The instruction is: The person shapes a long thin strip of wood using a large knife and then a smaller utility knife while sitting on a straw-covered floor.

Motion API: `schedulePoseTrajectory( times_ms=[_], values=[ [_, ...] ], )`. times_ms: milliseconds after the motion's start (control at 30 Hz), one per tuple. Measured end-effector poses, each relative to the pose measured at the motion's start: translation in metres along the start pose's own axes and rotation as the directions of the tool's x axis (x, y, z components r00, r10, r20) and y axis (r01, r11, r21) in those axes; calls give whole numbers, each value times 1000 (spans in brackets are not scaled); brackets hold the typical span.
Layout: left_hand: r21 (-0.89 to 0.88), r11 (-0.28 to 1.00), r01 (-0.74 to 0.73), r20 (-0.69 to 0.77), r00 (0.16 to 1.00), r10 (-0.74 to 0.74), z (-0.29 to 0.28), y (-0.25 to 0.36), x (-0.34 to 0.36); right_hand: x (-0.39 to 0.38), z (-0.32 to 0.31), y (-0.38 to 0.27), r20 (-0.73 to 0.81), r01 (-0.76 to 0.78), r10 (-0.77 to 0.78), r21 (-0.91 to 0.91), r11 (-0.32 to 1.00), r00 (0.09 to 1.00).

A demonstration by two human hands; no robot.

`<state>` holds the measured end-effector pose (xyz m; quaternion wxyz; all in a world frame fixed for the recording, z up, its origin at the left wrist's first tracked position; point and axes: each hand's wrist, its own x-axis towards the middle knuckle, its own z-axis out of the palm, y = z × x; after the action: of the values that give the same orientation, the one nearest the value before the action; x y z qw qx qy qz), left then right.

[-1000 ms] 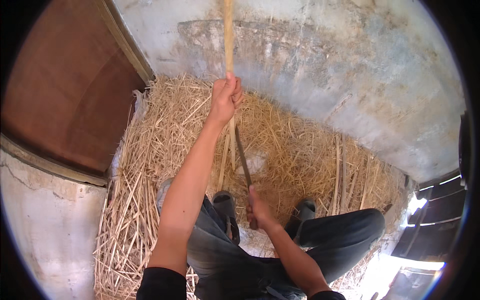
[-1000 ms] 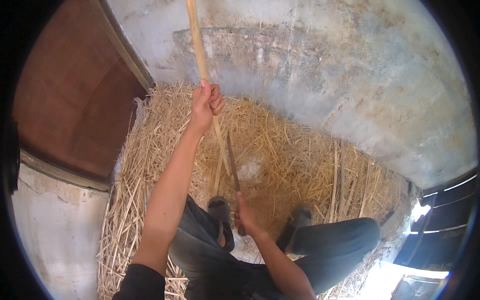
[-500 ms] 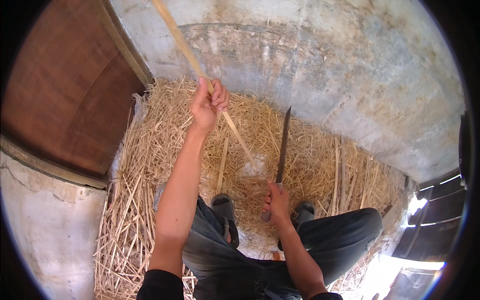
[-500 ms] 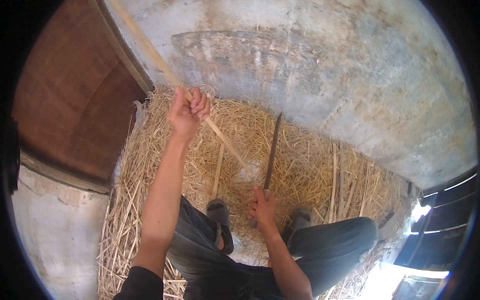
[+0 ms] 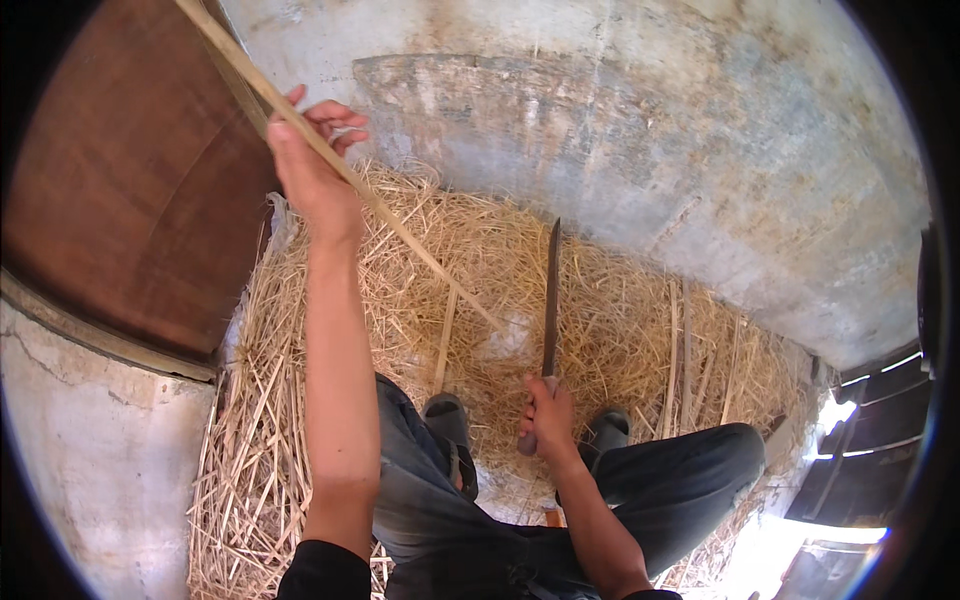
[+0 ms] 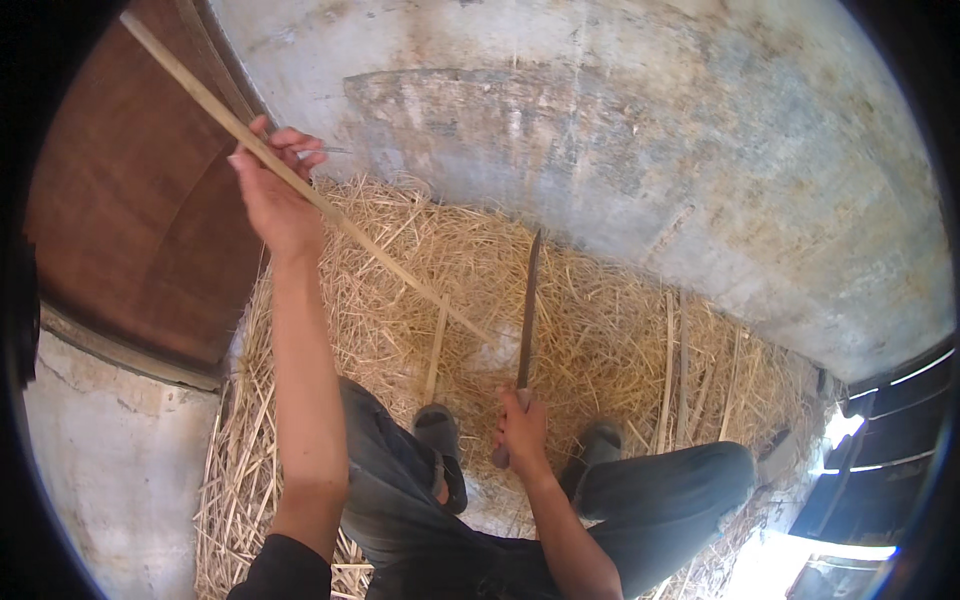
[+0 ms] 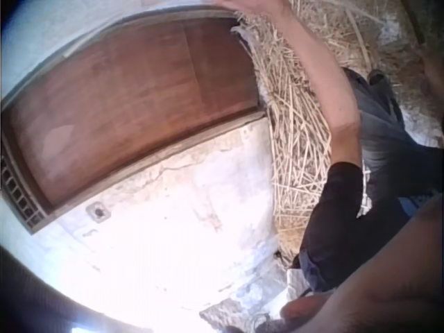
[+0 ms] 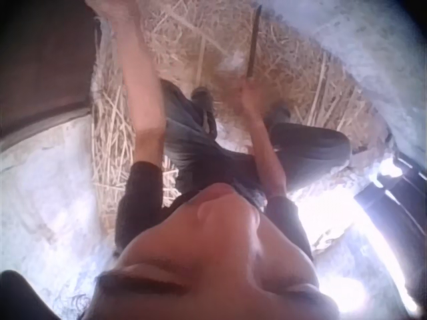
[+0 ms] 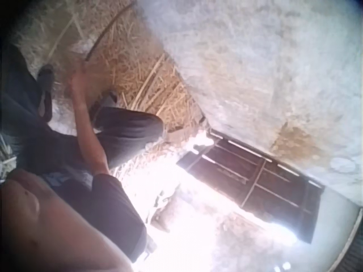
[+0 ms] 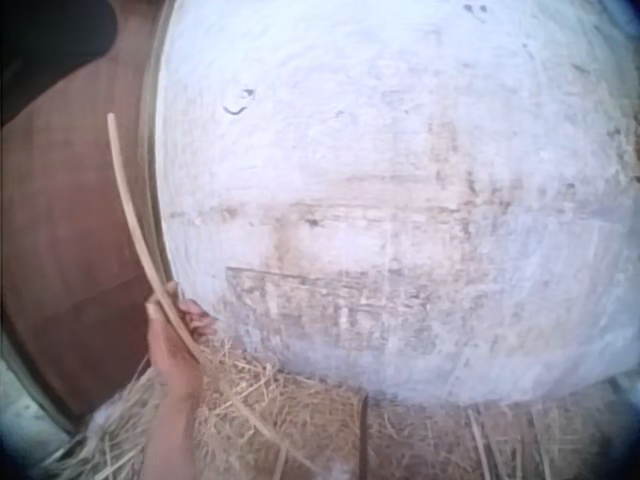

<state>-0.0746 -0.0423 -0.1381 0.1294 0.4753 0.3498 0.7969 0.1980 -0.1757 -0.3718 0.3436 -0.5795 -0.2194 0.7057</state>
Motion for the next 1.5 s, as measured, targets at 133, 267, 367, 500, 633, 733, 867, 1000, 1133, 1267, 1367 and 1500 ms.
schedulePoseTrajectory(
  times_ms=[133,267,367,500,633,733,867,1000,1133,1267,1367,1500],
  values=[
    [-208,978,-7,-30,1000,1,-21,37,14,-10,4,-5,49,-38,37,19,999,998],
    [-538,818,204,359,933,4,-47,48,17,-28,12,-20,103,-63,64,-10,998,993],
    [-586,733,345,477,878,-32,-38,57,13,-44,16,-36,160,-99,97,3,995,982],
    [-525,767,368,454,884,-113,-10,64,4,-85,27,-86,248,-58,60,-15,998,967],
    [-372,876,308,311,930,-194,26,72,-4,-135,28,-124,276,294,-280,-13,956,920],
    [-235,948,216,249,956,-156,51,74,-10,-159,37,-125,280,481,-612,416,772,740],
    [-189,958,216,302,941,-152,80,73,-18,-164,13,-93,338,526,-507,40,850,793],
    [-152,975,160,238,964,-121,66,63,-10,-159,-17,-137,247,-162,97,263,951,964],
    [-132,987,93,226,972,-61,78,58,-8,-202,4,-166,36,518,-629,531,671,777],
    [-113,993,13,292,956,21,115,52,-11,-177,-2,-102,426,520,-442,-80,851,789],
    [-29,996,79,184,980,-73,107,44,-6,-177,-1,-119,377,-57,58,-12,998,925],
    [-13,990,143,99,985,-141,91,44,4,-191,-12,-157,353,85,-214,346,934,911]
  ],
)
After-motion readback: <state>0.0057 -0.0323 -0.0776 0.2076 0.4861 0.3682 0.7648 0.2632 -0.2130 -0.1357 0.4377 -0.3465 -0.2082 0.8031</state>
